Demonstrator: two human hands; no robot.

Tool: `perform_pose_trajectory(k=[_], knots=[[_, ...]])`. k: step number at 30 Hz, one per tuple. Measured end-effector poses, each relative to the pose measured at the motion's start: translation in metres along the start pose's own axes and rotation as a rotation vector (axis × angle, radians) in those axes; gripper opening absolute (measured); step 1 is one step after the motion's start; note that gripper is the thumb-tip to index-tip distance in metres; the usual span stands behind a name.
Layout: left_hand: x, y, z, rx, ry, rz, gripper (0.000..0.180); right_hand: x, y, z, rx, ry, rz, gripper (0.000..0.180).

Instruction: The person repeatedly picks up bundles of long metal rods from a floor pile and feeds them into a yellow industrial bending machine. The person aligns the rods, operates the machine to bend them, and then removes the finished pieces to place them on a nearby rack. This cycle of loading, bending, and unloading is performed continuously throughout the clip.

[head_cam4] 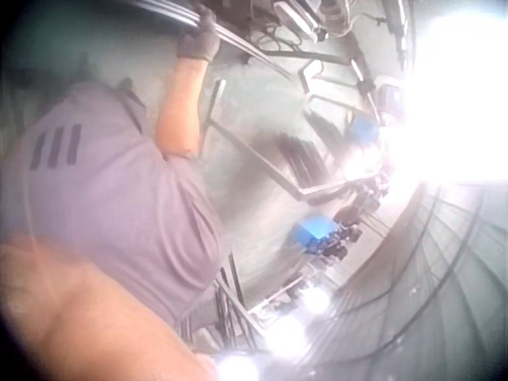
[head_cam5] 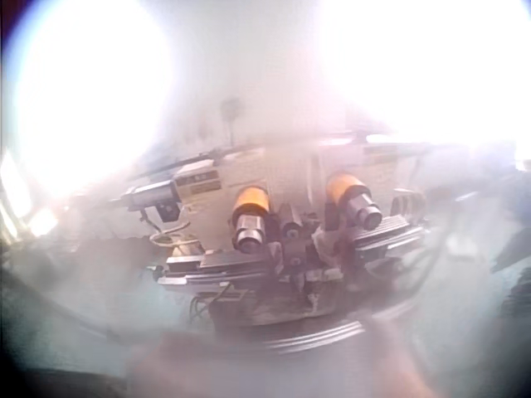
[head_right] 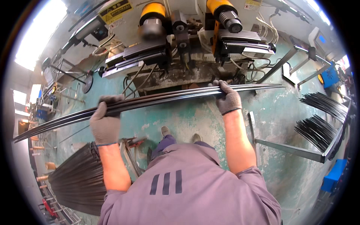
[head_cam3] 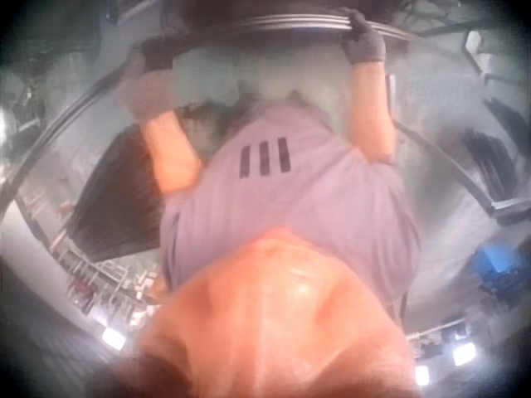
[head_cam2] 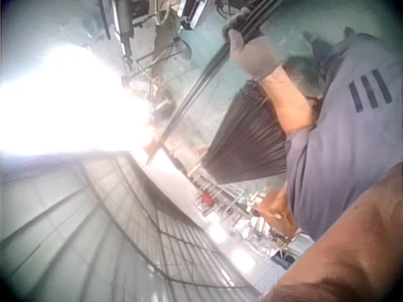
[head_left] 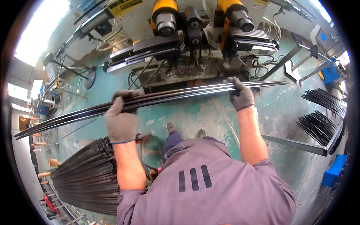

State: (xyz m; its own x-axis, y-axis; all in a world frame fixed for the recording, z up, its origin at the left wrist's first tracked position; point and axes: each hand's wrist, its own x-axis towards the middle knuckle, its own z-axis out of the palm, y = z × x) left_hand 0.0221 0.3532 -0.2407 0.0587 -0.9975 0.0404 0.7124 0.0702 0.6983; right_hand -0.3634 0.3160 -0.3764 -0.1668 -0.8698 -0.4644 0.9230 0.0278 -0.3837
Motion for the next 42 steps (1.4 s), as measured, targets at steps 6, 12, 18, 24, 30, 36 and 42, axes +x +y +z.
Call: perform_pose_trajectory(k=[6, 12, 18, 24, 30, 36, 42], knots=[[0.063, 0.091, -0.086, -0.084, -0.009, 0.089, 0.027, 0.041, -0.059, 0.0, -0.134, 0.095, -0.288, 0.03], [0.144, 0.07, -0.145, 0.105, 0.209, 0.079, 0.025, 0.093, -0.023, 0.047, -0.201, 0.154, -0.404, 0.033], [0.216, 0.047, -0.169, 0.09, 0.402, -0.105, 0.035, 0.102, 0.061, 0.145, -0.252, 0.18, -0.372, 0.017], [0.264, 0.024, -0.176, -0.079, 0.302, -0.275, 0.035, 0.15, 0.039, 0.171, -0.231, 0.389, -0.408, 0.018], [0.313, 0.043, -0.215, -0.219, 0.424, -0.231, 0.037, 0.214, 0.004, 0.144, -0.212, 0.213, -0.441, 0.022], [0.332, 0.021, -0.222, 0.013, 0.389, -0.159, 0.035, 0.215, 0.02, 0.151, -0.229, 0.289, -0.531, 0.023], [0.318, -0.035, -0.181, 0.197, 0.418, -0.168, 0.03, 0.222, 0.047, 0.148, -0.217, 0.337, -0.427, 0.03]])
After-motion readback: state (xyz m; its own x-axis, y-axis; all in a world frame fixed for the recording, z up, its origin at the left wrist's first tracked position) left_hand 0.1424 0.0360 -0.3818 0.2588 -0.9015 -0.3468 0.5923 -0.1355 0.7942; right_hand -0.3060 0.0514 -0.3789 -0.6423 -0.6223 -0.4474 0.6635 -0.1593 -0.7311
